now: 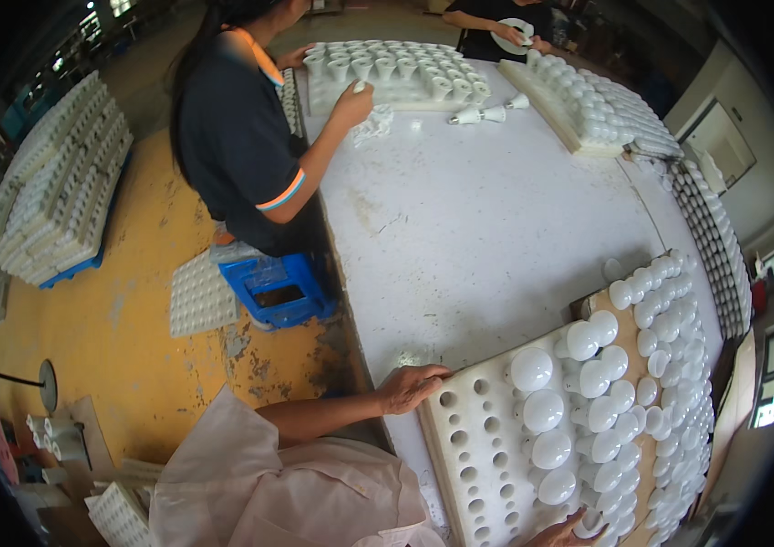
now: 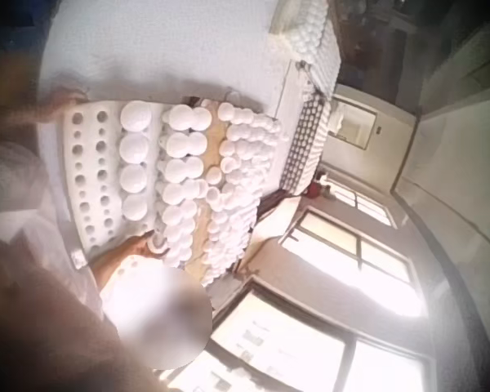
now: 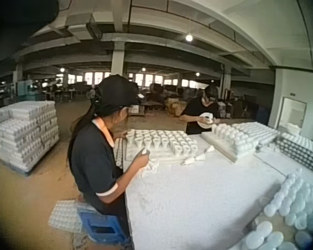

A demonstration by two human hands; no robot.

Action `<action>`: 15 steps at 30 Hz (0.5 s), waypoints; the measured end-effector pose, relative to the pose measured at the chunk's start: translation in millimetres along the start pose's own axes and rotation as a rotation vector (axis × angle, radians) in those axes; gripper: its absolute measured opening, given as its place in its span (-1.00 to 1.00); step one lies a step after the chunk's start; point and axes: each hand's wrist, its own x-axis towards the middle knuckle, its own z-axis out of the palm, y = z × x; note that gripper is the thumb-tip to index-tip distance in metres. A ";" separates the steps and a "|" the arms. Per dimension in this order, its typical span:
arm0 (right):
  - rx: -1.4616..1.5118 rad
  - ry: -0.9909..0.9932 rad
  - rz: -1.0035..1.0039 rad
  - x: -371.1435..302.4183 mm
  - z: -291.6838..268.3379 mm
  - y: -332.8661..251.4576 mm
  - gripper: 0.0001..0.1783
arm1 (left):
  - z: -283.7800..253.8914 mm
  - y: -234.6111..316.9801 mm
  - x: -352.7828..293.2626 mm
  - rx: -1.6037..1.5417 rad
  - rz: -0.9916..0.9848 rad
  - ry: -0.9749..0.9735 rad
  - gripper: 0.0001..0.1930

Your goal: The person assembles light bulbs by taking bulb bases and covers, pressing the covers onto the bases by hand, and placing the assembled light bulbs into the slots of a foam tray.

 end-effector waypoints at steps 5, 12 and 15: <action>0.100 -0.023 0.296 0.2 -1.3 -26.1 -0.14 | 7.4 -13.5 -2.3 0.005 0.063 0.016 -0.58; 0.032 0.038 0.304 1.3 -16.3 -1.6 -0.11 | 8.8 -14.5 -1.5 -0.037 0.135 0.062 -0.60; 0.004 0.016 0.312 -0.4 -16.3 5.1 -0.10 | 6.9 -15.5 -0.8 -0.016 0.153 0.050 -0.63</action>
